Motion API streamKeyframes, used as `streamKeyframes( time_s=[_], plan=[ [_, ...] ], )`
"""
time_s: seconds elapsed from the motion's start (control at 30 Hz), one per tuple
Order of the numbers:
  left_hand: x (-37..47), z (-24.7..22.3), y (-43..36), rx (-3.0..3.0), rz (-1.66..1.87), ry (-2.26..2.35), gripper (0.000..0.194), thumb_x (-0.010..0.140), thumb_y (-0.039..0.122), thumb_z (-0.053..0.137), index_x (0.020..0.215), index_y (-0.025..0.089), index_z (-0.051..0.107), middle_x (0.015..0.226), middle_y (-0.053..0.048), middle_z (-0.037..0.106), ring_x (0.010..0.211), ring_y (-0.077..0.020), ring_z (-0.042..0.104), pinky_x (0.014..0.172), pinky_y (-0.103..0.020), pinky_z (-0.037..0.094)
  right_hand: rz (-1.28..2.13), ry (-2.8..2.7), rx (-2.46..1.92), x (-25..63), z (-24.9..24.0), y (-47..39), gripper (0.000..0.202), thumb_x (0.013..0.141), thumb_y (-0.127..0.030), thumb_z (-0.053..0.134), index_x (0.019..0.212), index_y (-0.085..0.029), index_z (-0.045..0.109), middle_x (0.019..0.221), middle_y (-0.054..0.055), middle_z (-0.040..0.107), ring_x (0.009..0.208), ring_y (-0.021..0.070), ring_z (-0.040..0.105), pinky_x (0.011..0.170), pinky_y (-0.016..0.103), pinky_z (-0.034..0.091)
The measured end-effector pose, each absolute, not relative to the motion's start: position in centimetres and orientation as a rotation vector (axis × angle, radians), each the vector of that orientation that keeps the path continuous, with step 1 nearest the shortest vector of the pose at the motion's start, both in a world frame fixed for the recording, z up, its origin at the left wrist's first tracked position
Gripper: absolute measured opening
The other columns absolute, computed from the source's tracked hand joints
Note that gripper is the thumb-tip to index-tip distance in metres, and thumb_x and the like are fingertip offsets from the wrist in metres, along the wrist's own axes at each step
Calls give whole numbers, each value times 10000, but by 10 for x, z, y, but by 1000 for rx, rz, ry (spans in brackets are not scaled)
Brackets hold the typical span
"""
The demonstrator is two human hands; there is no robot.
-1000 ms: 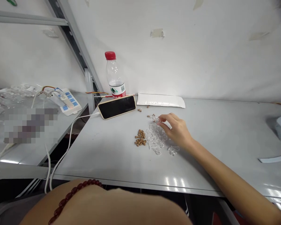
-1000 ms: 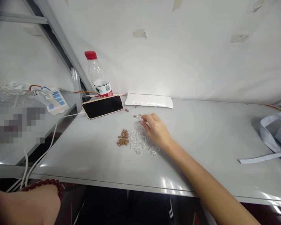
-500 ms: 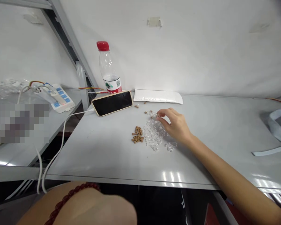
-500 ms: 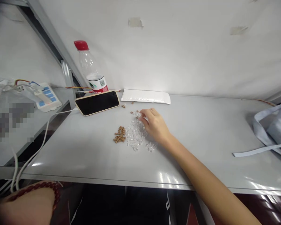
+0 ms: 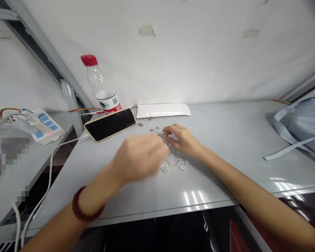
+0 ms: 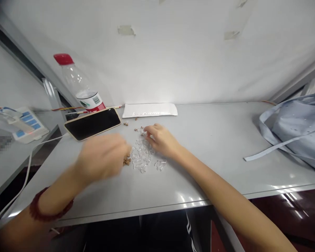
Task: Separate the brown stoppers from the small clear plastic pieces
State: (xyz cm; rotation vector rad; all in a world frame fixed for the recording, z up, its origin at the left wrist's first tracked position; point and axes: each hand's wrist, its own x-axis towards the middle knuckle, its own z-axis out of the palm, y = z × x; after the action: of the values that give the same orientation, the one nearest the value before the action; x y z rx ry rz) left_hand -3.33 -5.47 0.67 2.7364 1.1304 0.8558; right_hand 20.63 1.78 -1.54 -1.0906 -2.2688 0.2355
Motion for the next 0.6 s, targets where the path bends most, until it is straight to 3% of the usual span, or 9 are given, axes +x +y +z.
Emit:
streamKeyframes(
  time_s=[0.1,0.2,0.47,0.6],
  plan=[
    [-4,15,33,2765,671,1344,288,850,155,355,946,122,625,956,-104,614,858,-206,588,795,-348,481,274,-2372,-1063,207,-13,17,126,855,-144,514,952,-185,583,810,69,654,822,218,557,710,341,463],
    [-3,2,69,2667,502,1333,339,855,178,371,1110,100,580,1101,-124,592,978,-223,580,911,-366,456,267,-2394,-1047,208,-12,17,113,858,-155,517,927,-178,604,808,71,656,829,221,550,734,362,450],
    [3,-15,75,2629,411,1261,211,867,210,413,928,130,599,990,-105,563,899,-221,574,849,-364,467,211,-2400,-1086,209,-10,18,125,894,-226,513,886,-168,624,793,77,634,787,211,524,726,363,448],
    [4,-12,70,2628,422,1226,253,863,187,406,1045,138,574,1029,-108,539,899,-219,571,843,-369,465,173,-2359,-1085,208,-13,19,144,899,-233,505,895,-161,629,806,89,630,796,219,524,721,366,455]
  ],
)
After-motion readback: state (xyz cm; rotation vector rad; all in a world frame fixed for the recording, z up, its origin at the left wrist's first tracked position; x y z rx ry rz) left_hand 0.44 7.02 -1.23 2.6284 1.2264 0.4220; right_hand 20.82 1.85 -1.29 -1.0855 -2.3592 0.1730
